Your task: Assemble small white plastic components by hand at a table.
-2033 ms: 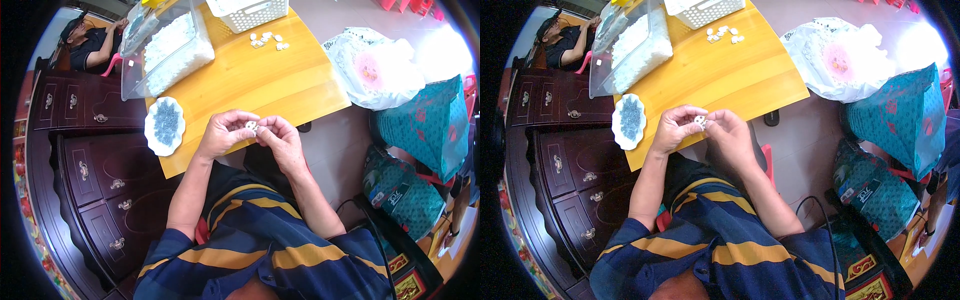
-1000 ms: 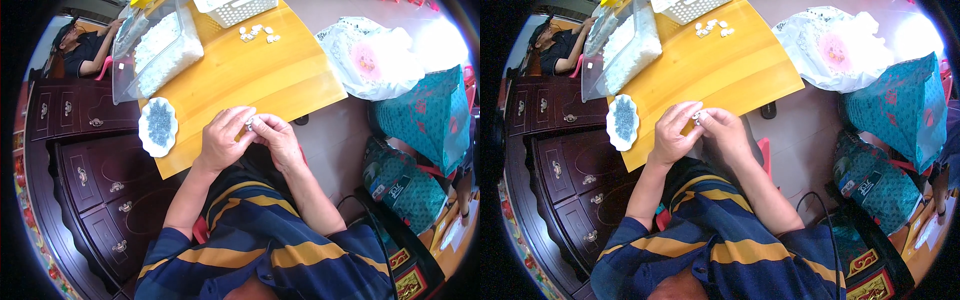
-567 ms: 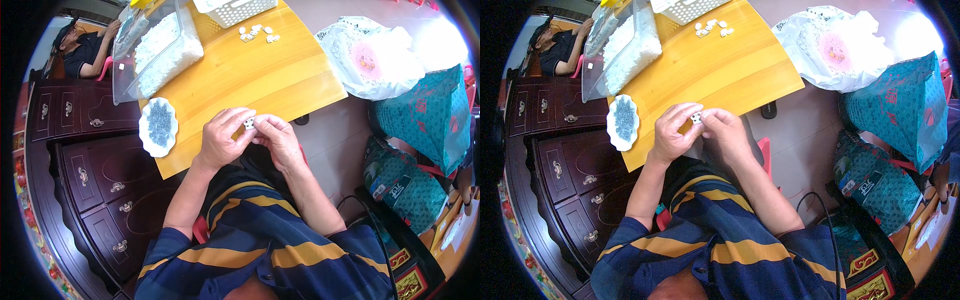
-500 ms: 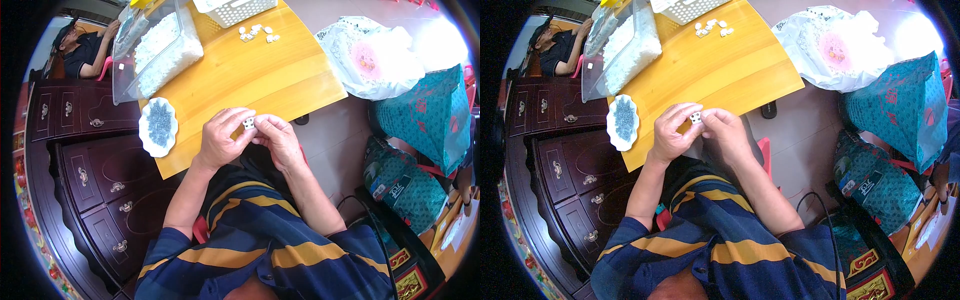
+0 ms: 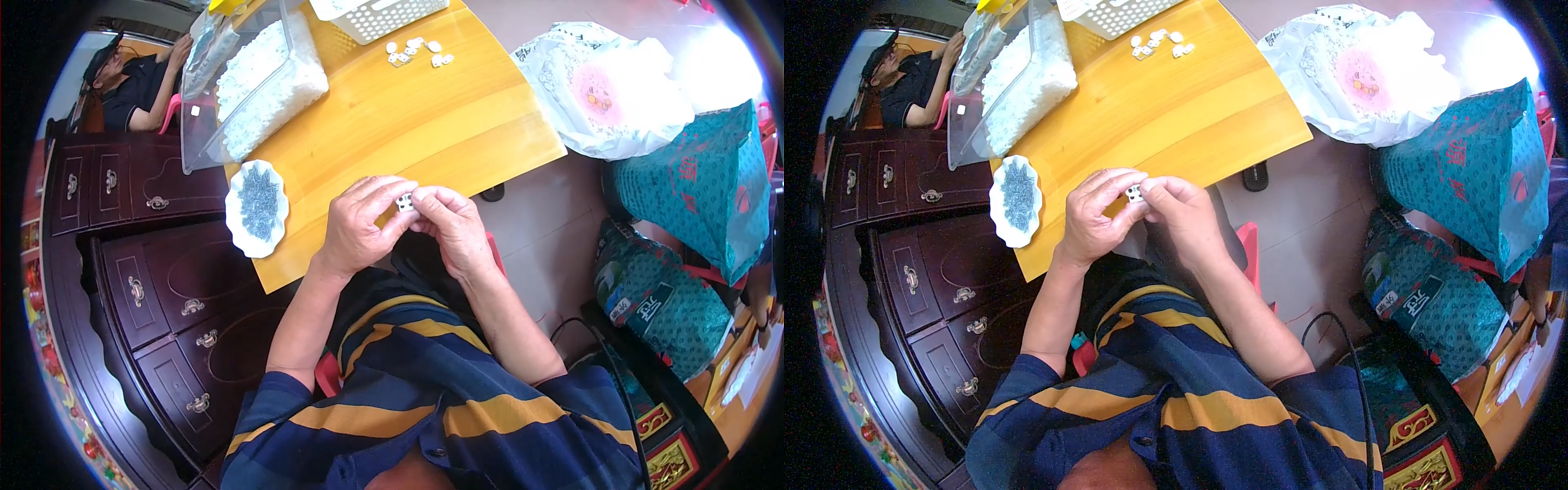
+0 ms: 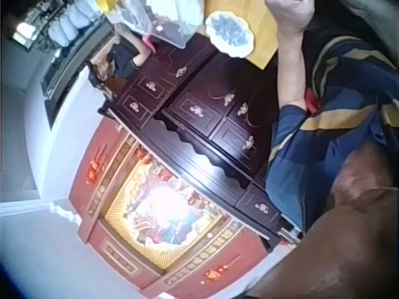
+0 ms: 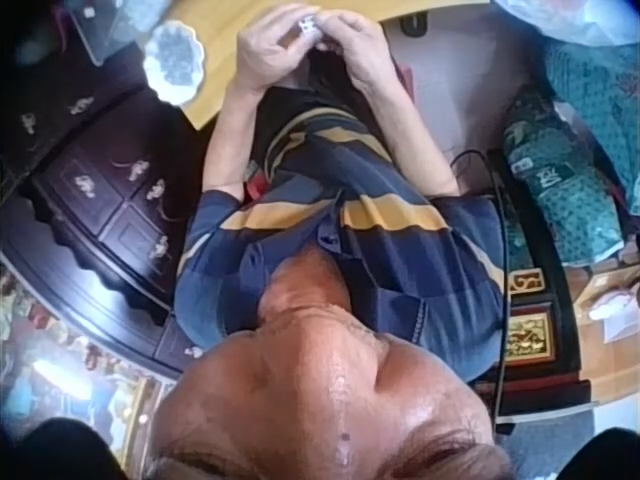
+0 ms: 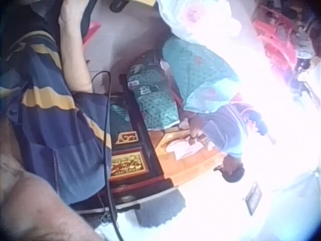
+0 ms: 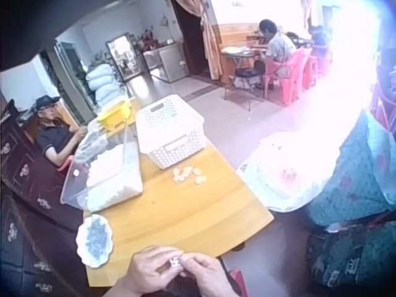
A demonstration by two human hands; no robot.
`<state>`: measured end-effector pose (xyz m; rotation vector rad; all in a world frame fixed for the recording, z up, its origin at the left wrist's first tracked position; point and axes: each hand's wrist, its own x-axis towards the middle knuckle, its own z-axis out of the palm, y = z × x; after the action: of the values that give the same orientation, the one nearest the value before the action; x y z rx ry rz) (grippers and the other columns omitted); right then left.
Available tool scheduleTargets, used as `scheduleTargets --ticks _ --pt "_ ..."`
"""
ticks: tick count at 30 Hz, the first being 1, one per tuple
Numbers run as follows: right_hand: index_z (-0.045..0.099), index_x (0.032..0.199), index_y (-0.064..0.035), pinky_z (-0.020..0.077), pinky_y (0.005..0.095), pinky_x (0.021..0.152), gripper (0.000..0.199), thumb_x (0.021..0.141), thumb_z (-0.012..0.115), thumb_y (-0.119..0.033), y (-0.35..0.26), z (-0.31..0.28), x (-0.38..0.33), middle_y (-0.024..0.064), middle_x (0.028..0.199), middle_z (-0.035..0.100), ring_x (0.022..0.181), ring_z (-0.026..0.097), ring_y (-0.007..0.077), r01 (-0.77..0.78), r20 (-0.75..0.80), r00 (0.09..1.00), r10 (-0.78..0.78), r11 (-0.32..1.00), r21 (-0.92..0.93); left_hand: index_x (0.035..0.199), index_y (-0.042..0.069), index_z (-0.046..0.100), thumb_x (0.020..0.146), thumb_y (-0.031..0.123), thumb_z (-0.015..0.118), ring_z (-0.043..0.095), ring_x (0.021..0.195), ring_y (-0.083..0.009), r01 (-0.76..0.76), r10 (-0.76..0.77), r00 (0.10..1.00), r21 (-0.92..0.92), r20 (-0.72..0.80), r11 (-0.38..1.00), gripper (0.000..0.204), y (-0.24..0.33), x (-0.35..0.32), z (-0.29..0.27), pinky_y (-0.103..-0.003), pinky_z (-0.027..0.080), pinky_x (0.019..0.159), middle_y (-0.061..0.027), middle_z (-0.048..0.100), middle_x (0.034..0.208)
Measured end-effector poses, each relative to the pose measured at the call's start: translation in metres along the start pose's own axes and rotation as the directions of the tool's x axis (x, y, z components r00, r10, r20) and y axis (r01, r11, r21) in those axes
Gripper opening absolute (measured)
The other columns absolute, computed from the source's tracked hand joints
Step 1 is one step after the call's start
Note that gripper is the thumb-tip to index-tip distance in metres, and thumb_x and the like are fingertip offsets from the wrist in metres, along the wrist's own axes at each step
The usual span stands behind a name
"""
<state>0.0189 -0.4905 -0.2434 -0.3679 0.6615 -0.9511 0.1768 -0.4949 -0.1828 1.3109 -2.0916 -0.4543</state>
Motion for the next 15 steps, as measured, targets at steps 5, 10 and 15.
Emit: scheduleTargets --ticks 5,10,15 --pt "0.072 0.1 -0.0046 0.05 0.0228 0.074 0.014 0.096 0.067 -0.017 0.0021 0.0016 -0.0005 0.0017 0.09 0.07 0.079 0.063 0.0082 0.047 -0.02 0.999 -0.048 0.999 -0.017 0.1 0.003 0.07 0.074 0.005 0.078 0.069 0.085 -0.0298 -0.032 0.034 0.999 0.054 -0.032 0.998 0.027 -0.0008 0.0003 0.0029 -0.037 0.056 0.075 -0.012 0.072 0.095" --pt "0.073 0.097 -0.0037 0.0491 0.0226 0.072 0.013 0.095 0.068 -0.016 -0.0014 0.0045 -0.0031 0.0022 0.086 0.07 0.076 0.061 0.0084 0.069 -0.063 0.995 -0.075 0.994 -0.085 0.099 0.003 0.07 0.076 0.005 0.077 0.069 0.084 -0.0297 -0.046 0.048 0.998 0.056 -0.046 0.997 0.024 -0.0009 0.0004 0.005 -0.037 0.056 0.073 -0.0118 0.072 0.093" --pt "0.073 0.097 -0.0025 0.0488 0.023 0.071 0.014 0.094 0.068 -0.015 -0.0031 0.0067 -0.0055 0.003 0.086 0.07 0.076 0.061 0.0086 0.107 -0.078 0.99 -0.116 0.988 -0.113 0.098 0.003 0.07 0.076 0.005 0.077 0.07 0.082 -0.0295 -0.054 0.056 0.996 0.044 -0.066 0.998 0.023 0.0002 0.0013 0.0068 -0.036 0.056 0.072 -0.0122 0.072 0.092"
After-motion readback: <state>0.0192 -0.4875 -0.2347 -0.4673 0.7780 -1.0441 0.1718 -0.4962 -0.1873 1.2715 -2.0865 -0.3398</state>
